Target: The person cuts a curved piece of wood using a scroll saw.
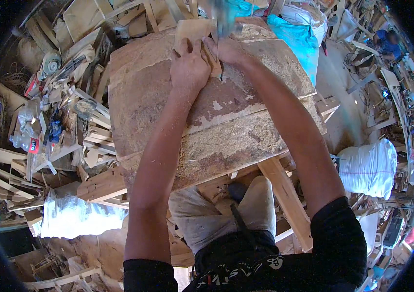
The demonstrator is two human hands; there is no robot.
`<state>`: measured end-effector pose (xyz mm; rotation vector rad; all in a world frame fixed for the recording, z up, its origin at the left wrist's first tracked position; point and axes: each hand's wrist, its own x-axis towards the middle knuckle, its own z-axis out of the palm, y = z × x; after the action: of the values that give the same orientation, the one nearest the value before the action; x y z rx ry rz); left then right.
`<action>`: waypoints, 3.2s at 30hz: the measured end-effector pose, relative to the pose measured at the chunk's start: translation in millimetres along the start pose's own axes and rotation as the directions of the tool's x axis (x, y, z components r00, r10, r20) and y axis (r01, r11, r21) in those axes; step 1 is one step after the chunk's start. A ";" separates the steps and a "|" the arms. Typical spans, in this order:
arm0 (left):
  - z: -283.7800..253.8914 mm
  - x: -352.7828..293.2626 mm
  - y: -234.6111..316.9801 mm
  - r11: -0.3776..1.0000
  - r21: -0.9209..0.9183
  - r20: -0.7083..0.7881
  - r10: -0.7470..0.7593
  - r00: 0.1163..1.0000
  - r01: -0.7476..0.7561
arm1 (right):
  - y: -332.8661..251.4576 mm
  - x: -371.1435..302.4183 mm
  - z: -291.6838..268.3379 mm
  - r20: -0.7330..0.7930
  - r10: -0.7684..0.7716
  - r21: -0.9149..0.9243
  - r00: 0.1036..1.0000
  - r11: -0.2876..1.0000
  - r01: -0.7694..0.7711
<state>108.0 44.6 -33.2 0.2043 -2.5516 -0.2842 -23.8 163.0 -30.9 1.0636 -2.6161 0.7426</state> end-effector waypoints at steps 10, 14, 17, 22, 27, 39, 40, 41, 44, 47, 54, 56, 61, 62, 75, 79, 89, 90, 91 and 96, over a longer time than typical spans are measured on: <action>-0.7 4.8 3.7 0.999 -0.032 -0.001 -0.002 1.000 0.002 | -6.8 -4.2 -16.5 0.117 0.127 0.093 0.985 0.986 -0.138; -2.5 -2.3 -8.1 1.000 -0.004 -0.054 0.025 0.998 -0.025 | -26.6 -17.1 -14.8 0.097 0.086 0.273 0.992 0.956 -0.110; -4.1 8.4 6.2 0.991 0.071 -0.041 0.117 0.992 -0.114 | 2.6 -4.1 -17.5 0.111 0.172 0.145 0.979 0.971 -0.188; 1.3 11.9 9.1 0.999 -0.009 0.189 -0.050 0.981 0.053 | 17.6 9.6 -19.5 0.220 -0.017 -0.016 0.975 1.000 0.021; 18.1 14.5 -17.3 0.999 0.036 0.172 -0.039 0.984 0.033 | -24.7 -2.7 -28.2 -0.007 -0.010 0.225 1.000 0.974 0.011; 6.3 17.6 5.3 0.999 0.050 0.102 0.011 0.995 -0.016 | 5.6 2.2 -4.2 0.010 -0.010 0.000 1.000 1.000 0.010; 6.8 17.5 7.5 0.999 0.041 0.100 0.017 0.995 -0.021 | 4.7 0.8 -9.7 0.040 0.012 0.008 0.999 1.000 -0.012; 8.6 18.4 10.4 0.999 0.030 0.098 0.024 0.995 -0.027 | 6.8 -2.1 -17.1 0.071 0.034 0.012 0.997 0.999 -0.035; 13.6 14.6 -27.6 0.974 0.195 0.045 0.108 0.993 -0.115 | -32.2 -11.4 -38.6 0.136 0.000 0.027 0.991 1.000 -0.004; 24.6 21.0 -29.0 0.993 0.001 0.064 0.114 0.991 -0.114 | -18.1 -2.7 -37.5 0.140 0.019 0.100 0.990 0.994 -0.033; -6.9 22.0 10.2 1.000 -0.022 0.113 -0.016 0.993 0.019 | 10.9 9.0 -8.7 0.061 0.079 0.290 0.995 0.953 -0.093; -10.8 8.7 -8.4 0.990 -0.075 0.151 -0.110 0.982 0.122 | -17.1 -1.0 0.2 0.066 0.007 0.219 0.998 0.976 -0.022; -11.4 16.4 6.8 0.998 -0.034 0.065 -0.058 0.996 0.060 | 14.0 20.4 -0.2 0.115 -0.005 -0.003 0.993 1.000 0.005; -10.6 17.1 7.8 0.997 -0.054 0.060 -0.051 0.997 0.054 | 14.6 19.5 0.3 0.122 0.018 0.040 0.992 0.999 -0.023; -10.8 16.3 8.7 0.996 -0.037 0.088 -0.079 0.993 0.083 | 1.6 14.5 -9.1 0.108 0.007 0.059 0.994 0.998 -0.013; -8.5 14.9 -6.3 0.997 -0.022 0.081 -0.067 0.994 0.069 | -8.8 6.6 -1.2 0.101 0.011 0.211 0.995 0.977 -0.033; -13.0 19.9 -6.1 0.997 -0.046 0.137 -0.060 0.989 0.067 | -2.4 9.1 4.2 0.063 -0.022 0.123 0.998 0.992 0.014; -12.6 21.3 -3.5 0.998 -0.045 0.116 -0.040 0.992 0.046 | -0.5 12.6 1.1 0.061 -0.018 0.080 0.998 0.997 0.013; -12.1 21.4 -1.3 0.999 -0.044 0.096 -0.022 0.995 0.026 | 1.7 15.4 -1.7 0.061 -0.015 0.039 0.998 0.999 0.012; -8.5 22.2 -0.1 0.999 -0.047 0.098 -0.019 0.995 0.023 | 5.5 18.1 0.1 0.041 0.032 0.121 0.999 0.992 -0.036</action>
<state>94.2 38.6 -14.8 0.2038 -2.6369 -0.3716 -40.6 155.7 -26.2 1.0790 -2.6578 0.9081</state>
